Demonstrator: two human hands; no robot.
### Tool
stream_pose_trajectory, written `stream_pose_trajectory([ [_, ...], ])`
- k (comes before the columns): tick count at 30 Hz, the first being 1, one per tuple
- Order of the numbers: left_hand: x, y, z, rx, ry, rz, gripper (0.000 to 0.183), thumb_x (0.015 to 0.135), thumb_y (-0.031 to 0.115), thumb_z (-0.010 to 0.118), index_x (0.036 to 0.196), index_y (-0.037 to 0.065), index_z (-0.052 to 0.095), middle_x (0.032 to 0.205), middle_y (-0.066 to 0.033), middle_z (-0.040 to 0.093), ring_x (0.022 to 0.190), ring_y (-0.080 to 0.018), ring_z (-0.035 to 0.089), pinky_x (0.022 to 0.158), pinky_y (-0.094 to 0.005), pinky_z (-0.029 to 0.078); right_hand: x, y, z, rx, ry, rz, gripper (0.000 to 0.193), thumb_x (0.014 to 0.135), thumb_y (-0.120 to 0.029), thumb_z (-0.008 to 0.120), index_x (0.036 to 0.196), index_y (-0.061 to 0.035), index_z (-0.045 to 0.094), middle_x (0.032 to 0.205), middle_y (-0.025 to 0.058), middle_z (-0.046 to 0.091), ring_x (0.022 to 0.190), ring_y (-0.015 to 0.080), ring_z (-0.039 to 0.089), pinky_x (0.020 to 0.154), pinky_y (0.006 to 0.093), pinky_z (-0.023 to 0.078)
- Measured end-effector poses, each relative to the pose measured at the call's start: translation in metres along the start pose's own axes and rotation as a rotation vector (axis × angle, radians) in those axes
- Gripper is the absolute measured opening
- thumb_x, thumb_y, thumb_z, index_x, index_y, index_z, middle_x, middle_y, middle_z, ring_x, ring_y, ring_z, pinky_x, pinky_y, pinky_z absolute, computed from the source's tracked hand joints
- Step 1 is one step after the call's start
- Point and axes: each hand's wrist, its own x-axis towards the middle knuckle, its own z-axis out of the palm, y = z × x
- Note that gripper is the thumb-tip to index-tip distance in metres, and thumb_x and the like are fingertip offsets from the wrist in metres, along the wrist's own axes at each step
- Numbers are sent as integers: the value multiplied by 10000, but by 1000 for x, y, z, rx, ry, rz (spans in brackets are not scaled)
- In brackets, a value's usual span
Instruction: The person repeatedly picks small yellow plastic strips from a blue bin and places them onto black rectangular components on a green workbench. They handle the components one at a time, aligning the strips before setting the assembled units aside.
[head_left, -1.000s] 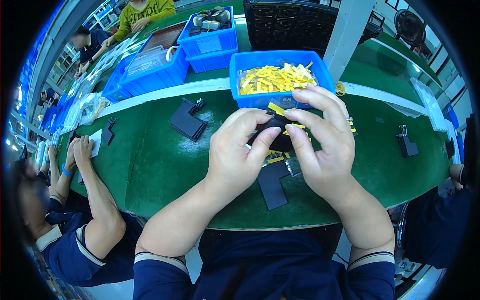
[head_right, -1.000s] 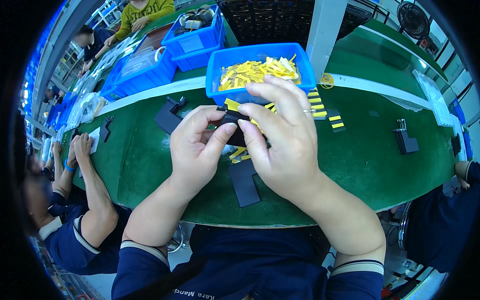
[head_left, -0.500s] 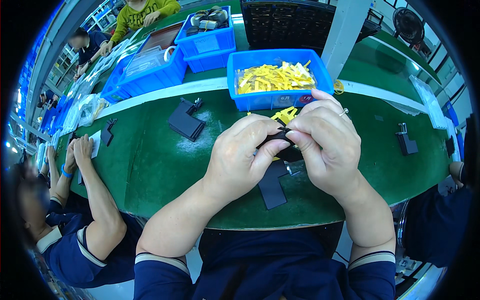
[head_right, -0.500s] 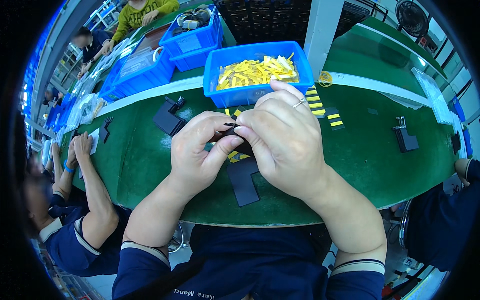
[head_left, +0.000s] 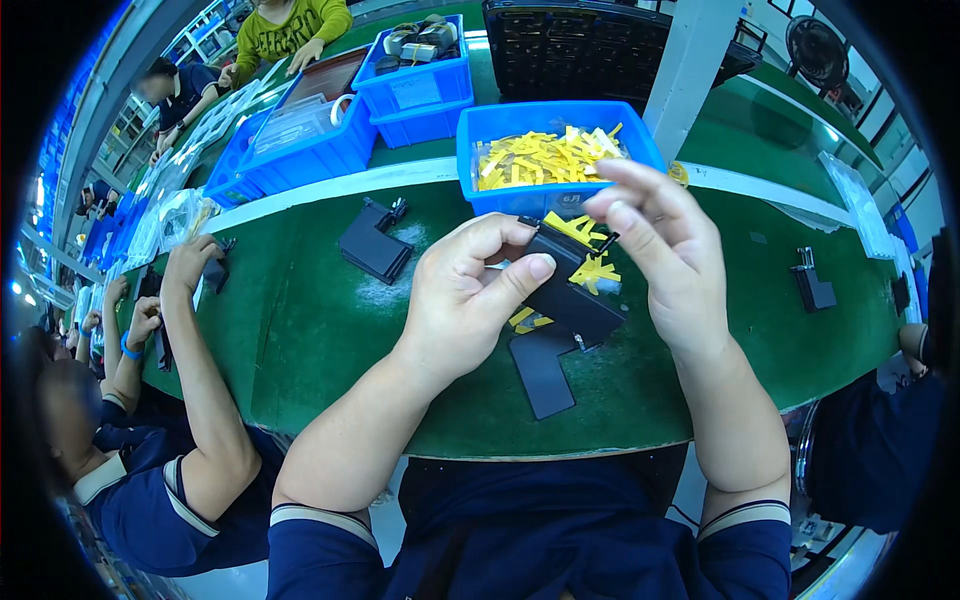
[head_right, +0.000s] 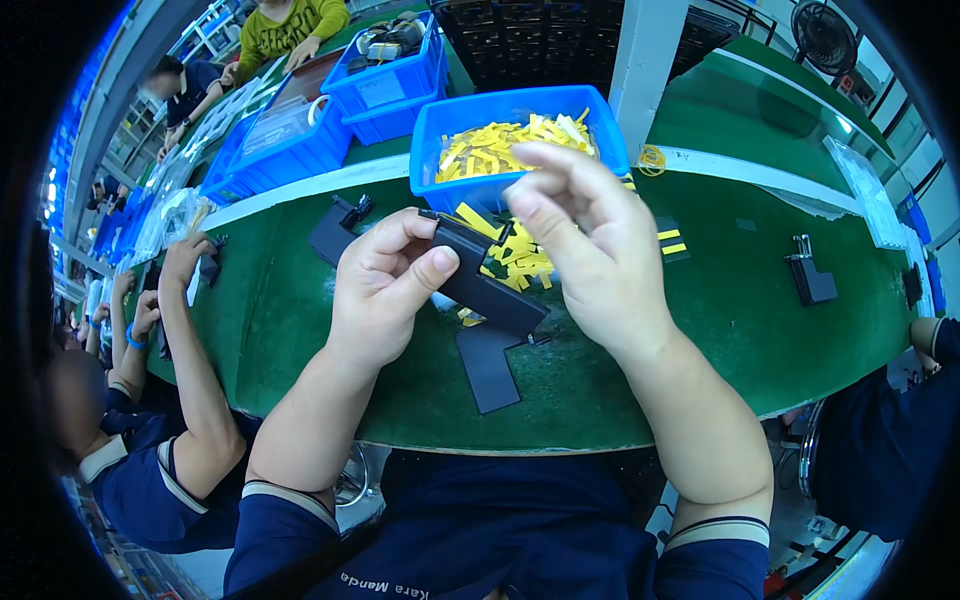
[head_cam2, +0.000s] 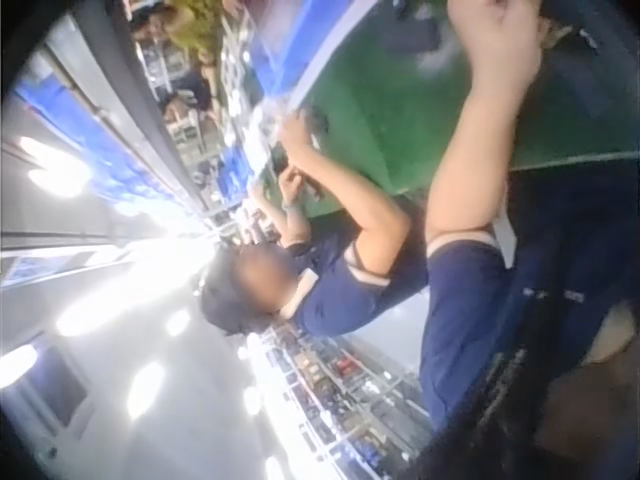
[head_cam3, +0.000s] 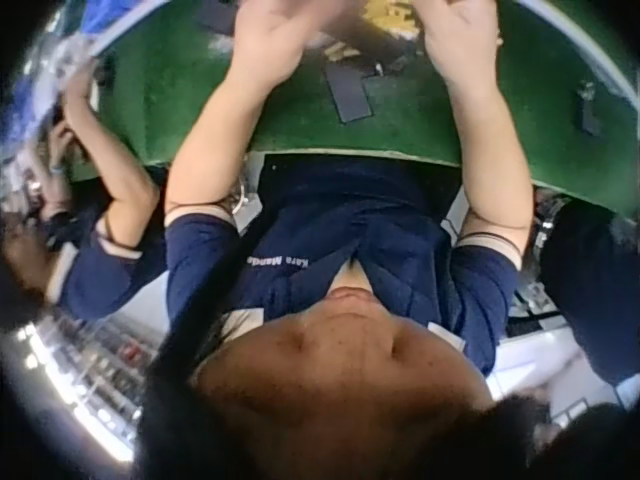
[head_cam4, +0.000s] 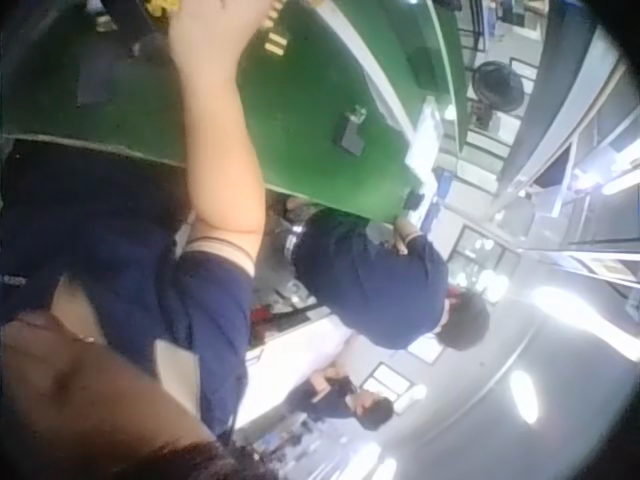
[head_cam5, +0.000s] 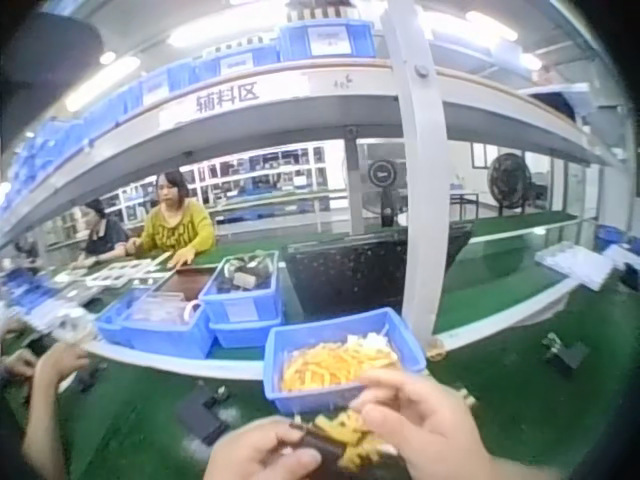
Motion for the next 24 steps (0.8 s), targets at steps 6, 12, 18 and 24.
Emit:
stream_pose_trajectory([
  [6,2,-4,-3,-145,-98,-11,146,908,133,578,993,19,547,924,-23,580,839,-79,558,744,-224,463,-2,0,-5,46,-251,62,336,837,-1,555,1172,-13,580,825,36,627,767,76,580,715,224,470],
  [12,2,-7,-8,-121,-147,-14,182,944,173,519,1042,22,500,899,-22,590,821,-59,528,736,-217,436,2,-3,-13,111,-300,155,121,823,-18,606,914,15,680,852,62,659,753,90,604,695,232,495],
  [18,2,-3,-4,-60,-161,15,189,944,172,513,1040,9,503,887,-23,595,811,-54,522,720,-210,423,3,-3,-16,241,-368,254,89,822,-34,625,874,19,674,828,42,654,758,88,604,697,232,496],
  [24,5,-3,-7,-293,-191,-74,238,933,167,529,1111,22,470,944,-36,591,865,-72,545,775,-231,435,2,-2,-8,-285,-266,129,121,802,-31,625,906,26,651,805,85,653,726,157,626,683,277,498],
])
